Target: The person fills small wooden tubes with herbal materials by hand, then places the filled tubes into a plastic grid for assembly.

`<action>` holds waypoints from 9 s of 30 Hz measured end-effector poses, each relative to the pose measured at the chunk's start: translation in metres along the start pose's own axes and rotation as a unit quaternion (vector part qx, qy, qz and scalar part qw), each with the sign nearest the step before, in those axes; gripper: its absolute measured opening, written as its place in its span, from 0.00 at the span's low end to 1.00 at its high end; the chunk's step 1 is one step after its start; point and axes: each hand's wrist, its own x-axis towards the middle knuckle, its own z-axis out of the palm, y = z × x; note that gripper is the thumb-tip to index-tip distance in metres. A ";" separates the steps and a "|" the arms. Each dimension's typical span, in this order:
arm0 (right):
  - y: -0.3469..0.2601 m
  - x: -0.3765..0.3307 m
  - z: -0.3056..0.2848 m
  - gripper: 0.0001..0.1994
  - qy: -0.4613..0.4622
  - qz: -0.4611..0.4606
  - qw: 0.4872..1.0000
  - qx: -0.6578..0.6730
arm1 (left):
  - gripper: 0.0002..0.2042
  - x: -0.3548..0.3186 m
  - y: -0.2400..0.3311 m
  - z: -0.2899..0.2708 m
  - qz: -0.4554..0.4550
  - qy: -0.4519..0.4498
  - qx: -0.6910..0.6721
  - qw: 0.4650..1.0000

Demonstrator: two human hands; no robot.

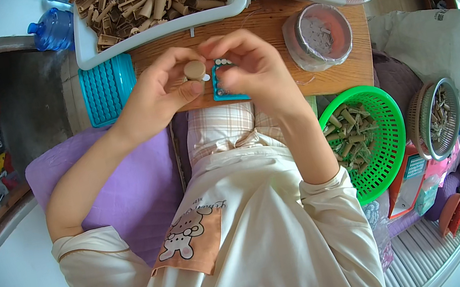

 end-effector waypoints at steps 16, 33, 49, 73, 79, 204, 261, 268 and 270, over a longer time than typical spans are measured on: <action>0.002 -0.049 0.032 0.21 -0.045 0.018 0.992 0.113 | 0.31 -0.019 0.002 0.028 0.425 0.123 0.178 0.879; 0.018 -0.057 0.041 0.08 0.012 -0.082 0.995 -0.057 | 0.22 -0.021 0.016 0.039 0.134 -0.042 0.120 0.983; -0.039 -0.255 -0.194 0.08 0.178 0.294 0.575 -0.742 | 0.17 0.005 0.023 -0.030 -0.043 -0.082 0.542 0.835; -0.112 0.105 -0.160 0.08 0.111 -0.105 0.666 -0.730 | 0.08 0.108 -0.011 -0.125 -0.095 0.241 0.529 0.808; -0.102 0.190 -0.245 0.13 0.169 -0.015 0.671 -0.722 | 0.14 0.079 0.012 -0.103 0.013 0.329 0.022 0.944; 0.039 -0.010 0.051 0.12 0.160 -0.243 0.857 -0.426 | 0.16 -0.011 0.006 -0.004 -0.089 0.062 -0.311 0.944; 0.039 -0.001 0.039 0.21 0.130 -0.015 0.989 -0.074 | 0.11 -0.017 -0.004 0.013 0.063 0.128 0.033 0.989; 0.013 0.004 0.010 0.22 -0.032 0.076 0.982 -0.172 | 0.12 -0.014 -0.002 0.006 0.043 0.057 -0.004 0.997; 0.013 0.005 -0.013 0.16 0.009 0.056 0.978 -0.199 | 0.12 -0.014 -0.003 0.002 0.045 0.055 -0.046 0.996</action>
